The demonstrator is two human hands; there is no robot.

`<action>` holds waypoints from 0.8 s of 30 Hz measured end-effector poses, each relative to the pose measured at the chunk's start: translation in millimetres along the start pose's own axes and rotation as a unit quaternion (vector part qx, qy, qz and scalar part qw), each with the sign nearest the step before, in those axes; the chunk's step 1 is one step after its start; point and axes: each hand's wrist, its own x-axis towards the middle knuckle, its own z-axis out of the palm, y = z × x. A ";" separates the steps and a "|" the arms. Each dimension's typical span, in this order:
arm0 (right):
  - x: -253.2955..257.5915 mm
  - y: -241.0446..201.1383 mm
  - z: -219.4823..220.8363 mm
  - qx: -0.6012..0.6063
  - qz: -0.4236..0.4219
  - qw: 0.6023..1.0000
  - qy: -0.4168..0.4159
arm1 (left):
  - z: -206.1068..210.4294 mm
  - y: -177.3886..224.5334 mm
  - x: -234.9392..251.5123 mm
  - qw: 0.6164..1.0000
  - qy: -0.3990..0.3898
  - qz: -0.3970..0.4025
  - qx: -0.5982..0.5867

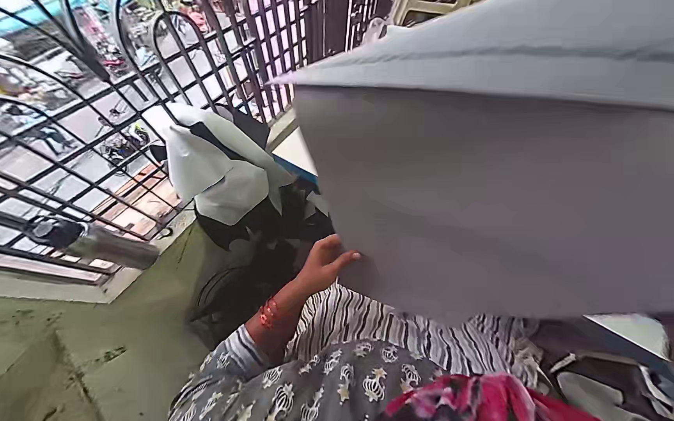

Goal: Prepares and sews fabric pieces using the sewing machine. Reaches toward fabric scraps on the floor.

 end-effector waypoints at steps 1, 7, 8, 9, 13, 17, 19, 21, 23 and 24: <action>14.5 -15.6 45.6 0.017 0.024 1.000 0.008 | -10.2 -0.6 -16.0 0.999 0.040 -0.030 -0.004; -7.0 22.6 152.9 0.096 0.154 0.977 -0.113 | -22.4 -5.4 -79.2 0.969 0.205 -0.138 0.025; -17.4 37.4 161.8 0.102 0.207 0.964 -0.130 | -21.0 -5.2 -83.3 0.967 0.209 -0.147 0.025; -27.5 52.9 169.0 0.104 0.262 0.947 -0.153 | -20.6 -5.4 -85.1 0.965 0.210 -0.152 0.026; -76.3 108.6 175.3 0.032 0.405 0.874 -0.268 | -27.3 -11.7 -79.5 0.954 0.231 -0.179 0.072; -108.0 140.7 152.1 -0.059 0.460 0.812 -0.355 | -28.6 -12.4 -50.0 0.910 0.293 -0.293 0.029; -124.6 154.7 136.8 -0.074 0.459 0.809 -0.361 | -31.8 -19.6 -36.6 0.898 0.307 -0.315 0.004; -135.6 159.6 120.9 -0.065 0.441 0.815 -0.370 | -33.2 -30.8 -23.2 0.880 0.327 -0.343 -0.017; -141.1 156.3 108.7 -0.046 0.404 0.828 -0.387 | -31.2 -47.6 -13.5 0.876 0.328 -0.351 -0.048; -144.1 155.9 104.1 -0.041 0.383 0.834 -0.395 | -28.4 -53.3 -8.5 0.881 0.319 -0.346 -0.054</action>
